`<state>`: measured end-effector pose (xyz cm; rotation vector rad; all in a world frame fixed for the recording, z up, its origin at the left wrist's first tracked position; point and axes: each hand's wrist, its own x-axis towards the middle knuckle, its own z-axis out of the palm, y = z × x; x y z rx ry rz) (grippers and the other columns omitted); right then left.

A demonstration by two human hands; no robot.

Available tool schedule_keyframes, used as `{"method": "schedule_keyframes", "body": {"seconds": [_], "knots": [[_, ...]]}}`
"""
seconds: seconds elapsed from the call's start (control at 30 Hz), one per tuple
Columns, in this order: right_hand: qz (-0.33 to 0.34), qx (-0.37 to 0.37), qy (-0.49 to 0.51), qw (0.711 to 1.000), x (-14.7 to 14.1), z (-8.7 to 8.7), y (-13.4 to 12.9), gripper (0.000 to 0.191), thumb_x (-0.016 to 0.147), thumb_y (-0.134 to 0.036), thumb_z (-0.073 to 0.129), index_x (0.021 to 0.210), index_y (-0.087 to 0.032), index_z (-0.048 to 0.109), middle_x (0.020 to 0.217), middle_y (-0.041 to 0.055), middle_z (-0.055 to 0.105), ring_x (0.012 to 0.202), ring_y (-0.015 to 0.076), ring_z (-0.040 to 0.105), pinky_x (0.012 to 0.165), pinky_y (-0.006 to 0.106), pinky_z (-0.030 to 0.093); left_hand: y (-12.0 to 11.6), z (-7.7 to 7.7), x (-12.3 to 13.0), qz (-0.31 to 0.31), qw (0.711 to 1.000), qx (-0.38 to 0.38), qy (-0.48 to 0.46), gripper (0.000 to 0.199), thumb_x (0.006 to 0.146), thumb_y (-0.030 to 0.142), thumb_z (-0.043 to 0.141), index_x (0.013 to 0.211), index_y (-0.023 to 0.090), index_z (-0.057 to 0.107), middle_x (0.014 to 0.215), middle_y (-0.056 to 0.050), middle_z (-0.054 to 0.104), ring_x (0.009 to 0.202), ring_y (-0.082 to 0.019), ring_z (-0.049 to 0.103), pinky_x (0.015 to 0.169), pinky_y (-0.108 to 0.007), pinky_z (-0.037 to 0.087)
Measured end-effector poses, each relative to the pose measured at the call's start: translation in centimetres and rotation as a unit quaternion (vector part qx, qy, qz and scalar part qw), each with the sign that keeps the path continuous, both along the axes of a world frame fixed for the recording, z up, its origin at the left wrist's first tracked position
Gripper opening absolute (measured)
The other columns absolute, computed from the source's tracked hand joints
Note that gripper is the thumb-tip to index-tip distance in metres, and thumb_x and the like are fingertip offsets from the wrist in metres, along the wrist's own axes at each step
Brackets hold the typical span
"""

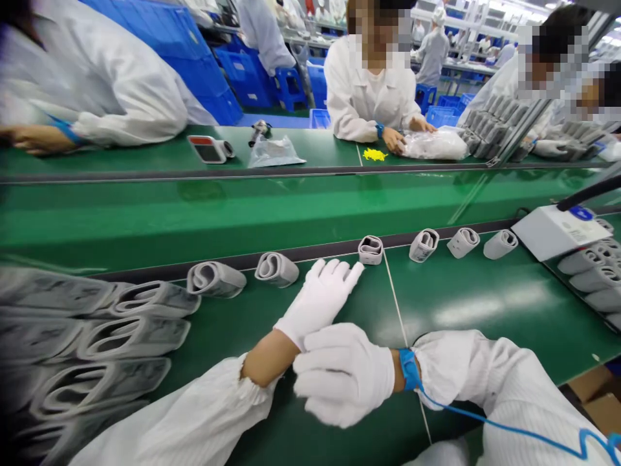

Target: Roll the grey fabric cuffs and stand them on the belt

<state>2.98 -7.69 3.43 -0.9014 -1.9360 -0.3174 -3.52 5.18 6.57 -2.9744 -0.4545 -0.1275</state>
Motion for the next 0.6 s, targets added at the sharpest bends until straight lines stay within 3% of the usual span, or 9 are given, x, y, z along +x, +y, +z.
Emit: {"method": "schedule_keyframes", "body": {"seconds": [0.1,0.17,0.23,0.3,0.4,0.47,0.6], "knots": [[-0.074,0.023,-0.026,0.997,2.7,-0.3,0.6,0.015,0.082,-0.027,0.067,0.095,-0.026,0.062,0.108,0.0074,0.065,0.104,0.0246,0.066,0.093,0.043,0.059,0.9,-1.4,0.3,0.027,0.999,-0.021,-0.037,0.06,0.095,0.002,0.038,0.151,0.021,0.048,0.106,-0.013,0.068,0.107,-0.03,0.066,0.111,-0.059,0.042],[-0.147,0.043,-0.009,0.988,4.6,-0.5,1.5,0.026,0.082,-0.022,0.066,0.108,-0.027,0.064,0.116,0.0081,0.065,0.118,0.0272,0.063,0.1,0.048,0.057,1.5,-1.7,0.2,0.031,0.99,-0.098,-0.1,0.057,0.095,0.006,0.043,0.15,0.021,0.046,0.112,-0.014,0.067,0.11,-0.03,0.066,0.108,-0.055,0.046],[-0.223,0.038,-0.003,0.974,6.5,-0.7,2.5,0.041,0.083,-0.018,0.065,0.123,-0.026,0.062,0.127,0.011,0.062,0.131,0.0308,0.057,0.106,0.052,0.054,1.8,-1.8,0.1,0.058,0.955,-0.208,-0.204,0.055,0.092,0.012,0.051,0.146,0.021,0.043,0.125,-0.014,0.062,0.117,-0.028,0.066,0.105,-0.047,0.052],[-0.288,0.006,-0.02,0.957,8.3,-0.9,3.5,0.049,0.087,-0.021,0.065,0.135,-0.024,0.059,0.137,0.0154,0.056,0.14,0.0348,0.051,0.109,0.055,0.051,1.6,-2.1,0.2,0.119,0.9,-0.294,-0.299,0.051,0.09,0.019,0.058,0.139,0.023,0.042,0.134,-0.013,0.059,0.121,-0.026,0.065,0.104,-0.042,0.055],[-0.355,-0.065,-0.031,0.932,10.2,-1.4,4.3,0.051,0.089,-0.027,0.066,0.139,-0.02,0.058,0.148,0.019,0.049,0.147,0.0383,0.042,0.114,0.057,0.045,1.0,-3.0,0.5,0.197,0.852,-0.349,-0.336,0.047,0.09,0.026,0.06,0.134,0.025,0.041,0.132,-0.01,0.061,0.121,-0.025,0.066,0.108,-0.042,0.054],[-0.377,-0.115,-0.018,0.919,10.8,-1.8,4.5,0.049,0.089,-0.028,0.067,0.137,-0.021,0.06,0.153,0.0184,0.046,0.149,0.0384,0.039,0.115,0.058,0.042,0.8,-3.8,0.8,0.198,0.851,-0.351,-0.337,0.048,0.092,0.026,0.057,0.137,0.025,0.04,0.137,-0.012,0.058,0.128,-0.025,0.063,0.113,-0.043,0.051],[-0.384,-0.184,0.011,0.905,11.3,-2.1,4.7,0.047,0.088,-0.027,0.067,0.134,-0.02,0.063,0.156,0.0175,0.045,0.15,0.0368,0.038,0.115,0.056,0.041,0.9,-4.9,1.2,0.126,0.874,-0.29,-0.37,0.054,0.091,0.016,0.053,0.143,0.018,0.037,0.149,-0.02,0.047,0.145,-0.028,0.048,0.123,-0.046,0.04]]}}
